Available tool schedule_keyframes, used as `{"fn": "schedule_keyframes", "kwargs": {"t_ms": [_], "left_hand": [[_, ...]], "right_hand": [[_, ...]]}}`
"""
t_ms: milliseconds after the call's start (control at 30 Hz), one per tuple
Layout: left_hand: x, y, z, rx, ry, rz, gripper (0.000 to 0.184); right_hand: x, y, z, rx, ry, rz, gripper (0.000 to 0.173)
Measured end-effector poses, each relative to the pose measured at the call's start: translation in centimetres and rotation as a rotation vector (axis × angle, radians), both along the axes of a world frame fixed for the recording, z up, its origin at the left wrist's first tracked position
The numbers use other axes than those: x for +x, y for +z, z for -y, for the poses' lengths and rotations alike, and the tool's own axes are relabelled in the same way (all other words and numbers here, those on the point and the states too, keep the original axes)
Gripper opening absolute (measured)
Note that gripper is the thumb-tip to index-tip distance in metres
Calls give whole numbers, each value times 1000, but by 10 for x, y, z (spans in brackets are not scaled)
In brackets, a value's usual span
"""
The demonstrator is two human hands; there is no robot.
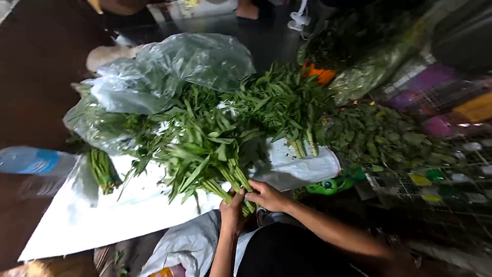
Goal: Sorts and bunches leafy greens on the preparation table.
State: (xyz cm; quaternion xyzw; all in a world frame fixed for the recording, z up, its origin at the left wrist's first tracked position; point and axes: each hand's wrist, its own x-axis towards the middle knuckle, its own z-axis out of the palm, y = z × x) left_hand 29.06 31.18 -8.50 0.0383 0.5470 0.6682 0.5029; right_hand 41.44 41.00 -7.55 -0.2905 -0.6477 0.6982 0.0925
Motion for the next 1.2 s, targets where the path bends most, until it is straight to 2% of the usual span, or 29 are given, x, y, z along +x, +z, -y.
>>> {"fn": "schedule_keyframes", "kwargs": {"t_ms": [67, 133, 267, 333, 400, 467, 567, 633, 700, 800, 900, 1000, 1067, 1200], "left_hand": [[-1, 0, 0, 21, -14, 117, 21], [-6, -14, -2, -1, -62, 278, 20], [-11, -43, -2, -105, -148, 382, 24], [-10, -45, -1, -138, -151, 364, 21], [-15, -39, 0, -73, -139, 371, 23], [-24, -25, 3, 70, -149, 409, 24], [-37, 5, 11, 207, -116, 408, 29], [-44, 14, 15, 229, -108, 373, 32], [-49, 9, 12, 184, -89, 351, 25], [-55, -15, 7, 52, -85, 356, 23], [-55, -34, 15, 22, -99, 365, 26], [-51, -24, 27, 90, -102, 339, 31], [-50, -10, 32, 141, -123, 319, 36], [-55, 7, 28, 194, -139, 295, 38]], "right_hand": [[-4, 0, -1, -23, 42, 31, 55], [-11, -5, -2, -4, 96, 215, 63], [-17, -3, -6, 330, 311, 602, 68], [-7, 2, -9, 381, 305, 591, 70], [10, 6, -19, 358, 133, 429, 58], [36, 5, -43, 372, -167, 353, 44], [86, -16, -102, 565, -648, 514, 42], [117, -41, -137, 570, -779, 689, 56], [136, -67, -161, 507, -729, 812, 61], [144, -76, -173, 533, -713, 817, 43], [140, -53, -168, 575, -899, 583, 36], [137, -41, -167, 564, -978, 359, 37], [137, -46, -177, 533, -895, 389, 39], [142, -72, -201, 467, -665, 594, 49]]}}
